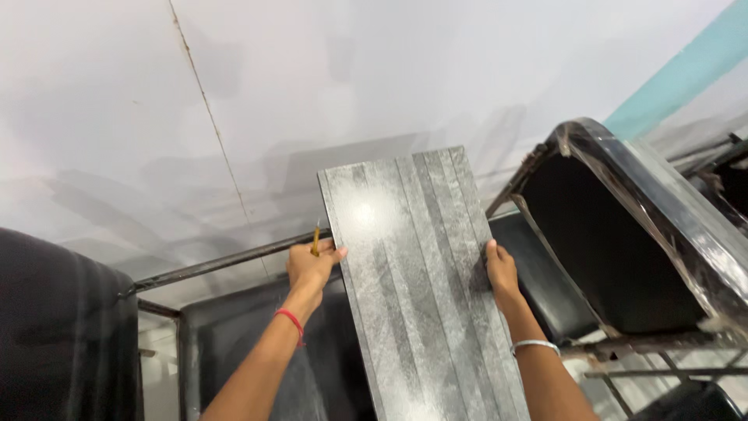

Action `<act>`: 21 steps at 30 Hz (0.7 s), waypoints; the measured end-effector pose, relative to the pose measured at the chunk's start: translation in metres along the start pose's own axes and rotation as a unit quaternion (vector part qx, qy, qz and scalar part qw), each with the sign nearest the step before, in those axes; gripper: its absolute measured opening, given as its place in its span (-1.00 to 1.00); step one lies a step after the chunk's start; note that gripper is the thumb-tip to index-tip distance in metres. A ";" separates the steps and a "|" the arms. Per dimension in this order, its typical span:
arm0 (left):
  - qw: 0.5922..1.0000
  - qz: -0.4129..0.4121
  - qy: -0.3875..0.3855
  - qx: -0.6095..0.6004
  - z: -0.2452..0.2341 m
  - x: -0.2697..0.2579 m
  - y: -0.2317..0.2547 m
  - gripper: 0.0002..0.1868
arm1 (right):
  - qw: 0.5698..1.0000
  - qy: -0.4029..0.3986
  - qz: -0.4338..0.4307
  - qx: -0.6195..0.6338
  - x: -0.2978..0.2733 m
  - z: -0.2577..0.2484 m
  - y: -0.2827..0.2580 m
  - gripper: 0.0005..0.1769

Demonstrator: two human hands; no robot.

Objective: The person uses a screwdriver to attach a tabletop to a metal chair frame. They position the tabletop, align the frame, and tighten screws at multiple points to secure the assembly. The person then moves to another chair and repeats the process.

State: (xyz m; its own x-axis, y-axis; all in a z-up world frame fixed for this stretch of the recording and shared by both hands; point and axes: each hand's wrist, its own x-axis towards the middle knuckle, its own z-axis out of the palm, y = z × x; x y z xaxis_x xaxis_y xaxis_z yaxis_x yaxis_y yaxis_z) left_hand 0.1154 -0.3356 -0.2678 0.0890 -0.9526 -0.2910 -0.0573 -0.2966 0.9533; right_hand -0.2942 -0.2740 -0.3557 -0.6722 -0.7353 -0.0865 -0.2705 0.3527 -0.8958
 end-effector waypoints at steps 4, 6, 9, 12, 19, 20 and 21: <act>0.998 -0.042 0.017 0.033 0.007 0.018 -0.014 -0.65 | 0.999 -0.026 0.045 0.009 0.010 0.012 0.006 -0.30; 0.996 -0.061 0.022 0.055 0.009 0.024 -0.022 -0.67 | 0.997 -0.030 0.060 -0.028 0.009 0.018 0.009 -0.26; 0.993 -0.079 0.020 0.085 0.011 0.035 -0.034 -0.69 | 0.993 -0.017 0.085 -0.081 0.011 0.029 0.016 -0.20; 0.994 -0.093 0.011 0.065 0.012 0.051 -0.048 -0.69 | 0.989 -0.028 0.071 -0.124 0.021 0.038 0.030 -0.18; 0.990 -0.130 -0.006 0.054 0.015 0.083 -0.083 -0.61 | 0.974 -0.033 0.028 -0.221 0.044 0.056 0.081 -0.19; 0.989 -0.137 -0.010 0.056 0.016 0.085 -0.086 -0.61 | 0.972 -0.031 0.016 -0.231 0.046 0.058 0.085 -0.19; 0.988 -0.146 -0.007 0.055 0.016 0.086 -0.090 -0.61 | 0.970 -0.030 0.005 -0.241 0.047 0.060 0.088 -0.19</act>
State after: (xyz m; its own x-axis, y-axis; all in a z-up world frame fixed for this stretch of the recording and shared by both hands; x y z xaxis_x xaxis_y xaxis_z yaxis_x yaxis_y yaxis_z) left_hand 0.1119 -0.3921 -0.3796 0.1039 -0.8261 -0.5539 -0.1398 -0.5635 0.8142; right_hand -0.3086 -0.3118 -0.4648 -0.6390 -0.7577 -0.1323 -0.5648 0.5790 -0.5880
